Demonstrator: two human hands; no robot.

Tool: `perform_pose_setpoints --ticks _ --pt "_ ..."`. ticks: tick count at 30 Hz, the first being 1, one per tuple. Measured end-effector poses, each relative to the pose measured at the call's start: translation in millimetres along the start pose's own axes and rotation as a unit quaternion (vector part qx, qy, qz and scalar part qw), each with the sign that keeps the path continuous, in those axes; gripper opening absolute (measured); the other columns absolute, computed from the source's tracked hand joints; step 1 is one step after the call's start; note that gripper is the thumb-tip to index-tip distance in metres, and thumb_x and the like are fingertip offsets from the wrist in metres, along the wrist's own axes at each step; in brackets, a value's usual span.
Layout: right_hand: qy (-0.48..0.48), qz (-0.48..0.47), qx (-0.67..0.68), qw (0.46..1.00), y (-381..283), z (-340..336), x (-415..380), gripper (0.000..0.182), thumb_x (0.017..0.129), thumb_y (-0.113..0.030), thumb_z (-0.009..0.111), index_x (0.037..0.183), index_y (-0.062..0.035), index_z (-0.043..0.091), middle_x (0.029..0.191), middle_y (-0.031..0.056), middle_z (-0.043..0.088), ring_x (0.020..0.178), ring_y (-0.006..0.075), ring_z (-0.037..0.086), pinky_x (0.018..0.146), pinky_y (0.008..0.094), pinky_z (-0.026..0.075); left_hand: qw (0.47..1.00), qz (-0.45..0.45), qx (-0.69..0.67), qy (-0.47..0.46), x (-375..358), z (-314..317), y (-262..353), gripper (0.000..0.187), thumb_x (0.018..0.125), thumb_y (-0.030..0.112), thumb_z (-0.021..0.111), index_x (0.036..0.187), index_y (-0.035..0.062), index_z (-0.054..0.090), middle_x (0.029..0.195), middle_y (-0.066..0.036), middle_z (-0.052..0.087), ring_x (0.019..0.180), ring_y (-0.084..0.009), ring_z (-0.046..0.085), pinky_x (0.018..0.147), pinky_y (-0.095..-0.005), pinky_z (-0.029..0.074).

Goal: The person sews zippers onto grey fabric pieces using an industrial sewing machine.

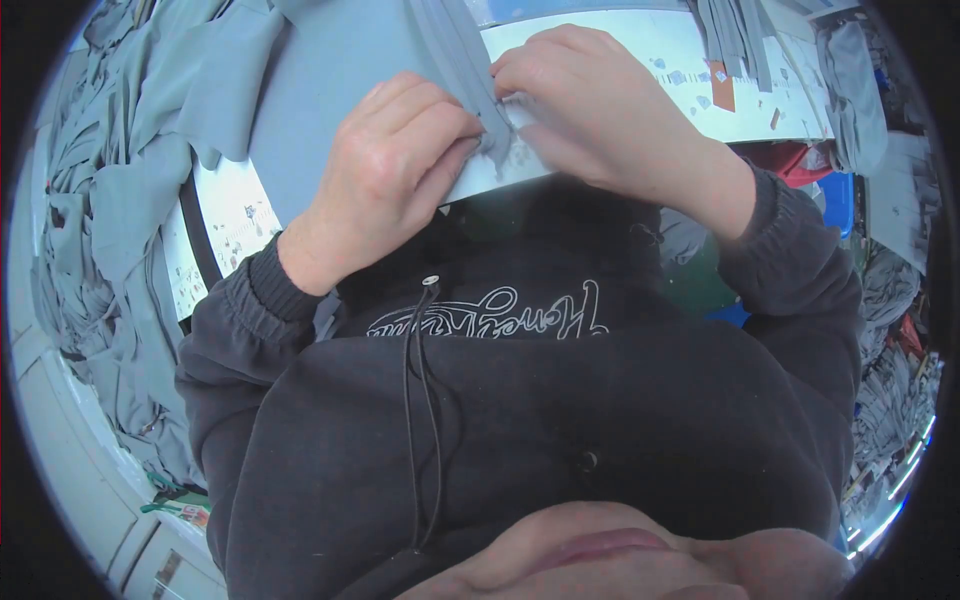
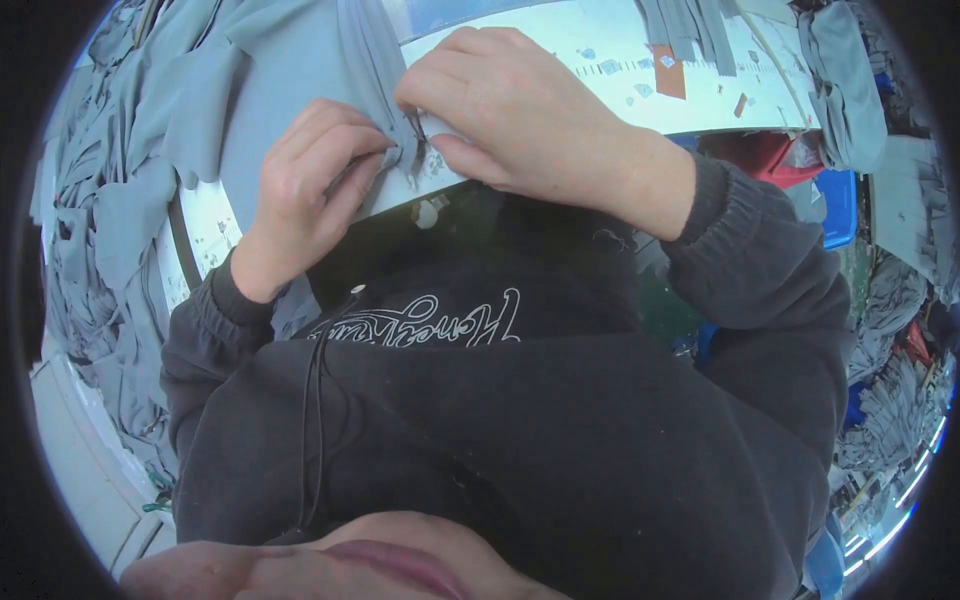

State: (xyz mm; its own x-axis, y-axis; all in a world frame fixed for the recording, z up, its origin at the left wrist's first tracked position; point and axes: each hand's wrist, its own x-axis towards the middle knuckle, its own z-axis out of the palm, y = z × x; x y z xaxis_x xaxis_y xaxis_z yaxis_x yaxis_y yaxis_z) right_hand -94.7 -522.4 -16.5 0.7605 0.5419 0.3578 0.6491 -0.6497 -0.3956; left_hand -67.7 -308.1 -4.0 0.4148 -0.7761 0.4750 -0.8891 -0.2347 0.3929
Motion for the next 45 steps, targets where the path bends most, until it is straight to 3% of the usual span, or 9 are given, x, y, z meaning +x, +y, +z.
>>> perform_pose_setpoints --ticks 2,5,11,20,26,32,35,38,45 --pt "-0.02 0.009 -0.002 1.0 1 0 -2 0.025 0.07 -0.007 0.063 0.094 -0.0065 0.057 0.1 0.0037 0.062 0.09 0.0256 0.056 0.083 0.0375 0.044 1.0 -0.005 -0.017 0.009 1 -1 1 0.008 0.089 -0.001 0.054 0.081 0.0015 0.056 0.072 -0.008 0.053 0.065 -0.0253 0.048 0.062 -0.0339 0.039" --pt "-0.008 0.01 -0.025 1.0 1 2 1 0.024 0.069 -0.011 0.063 0.091 -0.0073 0.057 0.095 0.0025 0.061 0.085 0.0258 0.054 0.079 0.0366 0.044 0.999 -0.023 -0.04 0.017 2 -4 2 0.008 0.087 -0.003 0.055 0.081 0.0015 0.058 0.07 -0.008 0.055 0.062 -0.0235 0.05 0.061 -0.0325 0.041" --pt "0.076 -0.057 -0.132 0.987 0 14 6 0.011 0.076 -0.003 0.061 0.072 -0.013 0.064 0.078 -0.0039 0.062 0.072 0.0199 0.055 0.069 0.0319 0.047 0.999 -0.017 -0.031 0.018 2 -2 0 0.009 0.089 -0.001 0.055 0.081 0.0033 0.058 0.07 -0.006 0.053 0.062 -0.0229 0.048 0.059 -0.0325 0.038" --pt "0.128 -0.14 -0.111 0.976 3 17 3 0.019 0.079 0.007 0.057 0.071 -0.0094 0.051 0.074 -0.0016 0.053 0.069 0.0198 0.047 0.065 0.0291 0.044 1.0 -0.009 -0.017 0.004 -2 1 -3 0.009 0.089 0.001 0.055 0.081 0.0041 0.056 0.072 -0.007 0.05 0.064 -0.0241 0.047 0.057 -0.0329 0.035" --pt "0.118 -0.153 -0.102 0.976 4 14 0 0.018 0.082 0.008 0.056 0.074 -0.0085 0.055 0.083 -0.0025 0.059 0.074 0.0198 0.051 0.066 0.03 0.045 0.999 0.033 0.016 0.013 -4 4 -6 0.012 0.092 0.002 0.052 0.081 0.0043 0.057 0.073 -0.006 0.05 0.062 -0.0241 0.043 0.053 -0.0329 0.031" --pt "0.106 -0.161 -0.083 0.978 3 13 0 0.015 0.089 0.002 0.055 0.076 -0.0057 0.057 0.084 -0.0002 0.06 0.073 0.0214 0.052 0.067 0.032 0.047 0.999 0.048 -0.008 0.004 -4 -3 -9 0.009 0.089 0.002 0.058 0.081 0.0007 0.056 0.074 -0.01 0.051 0.061 -0.0259 0.046 0.054 -0.0335 0.039" --pt "0.117 -0.192 0.003 0.974 2 15 1 0.019 0.094 0.002 0.044 0.076 0.001 0.05 0.079 0.0114 0.052 0.06 0.0262 0.04 0.052 0.0353 0.033 0.997 0.05 0.049 0.025 -5 -2 -11 0.011 0.095 0.003 0.05 0.094 -0.0052 0.057 0.093 -0.018 0.057 0.068 -0.0298 0.051 0.06 -0.0359 0.045" --pt "0.111 -0.19 -0.007 0.975 3 13 0 0.014 0.093 0.0 0.05 0.083 0.0058 0.058 0.082 0.0143 0.058 0.064 0.029 0.049 0.055 0.0371 0.041 0.994 0.039 0.104 0.002 -8 -2 -12 0.015 0.096 0.007 0.048 0.103 -0.0029 0.058 0.102 -0.015 0.059 0.069 -0.0277 0.05 0.058 -0.035 0.041" --pt "0.114 -0.189 0.0 0.975 3 14 1 0.012 0.091 0.003 0.052 0.082 0.0063 0.057 0.085 0.0144 0.059 0.064 0.0286 0.049 0.054 0.0367 0.042 0.991 0.045 0.125 -0.018 -11 -2 -10 0.018 0.096 0.003 0.043 0.104 -0.002 0.059 0.103 -0.01 0.057 0.066 -0.023 0.042 0.052 -0.032 0.032"
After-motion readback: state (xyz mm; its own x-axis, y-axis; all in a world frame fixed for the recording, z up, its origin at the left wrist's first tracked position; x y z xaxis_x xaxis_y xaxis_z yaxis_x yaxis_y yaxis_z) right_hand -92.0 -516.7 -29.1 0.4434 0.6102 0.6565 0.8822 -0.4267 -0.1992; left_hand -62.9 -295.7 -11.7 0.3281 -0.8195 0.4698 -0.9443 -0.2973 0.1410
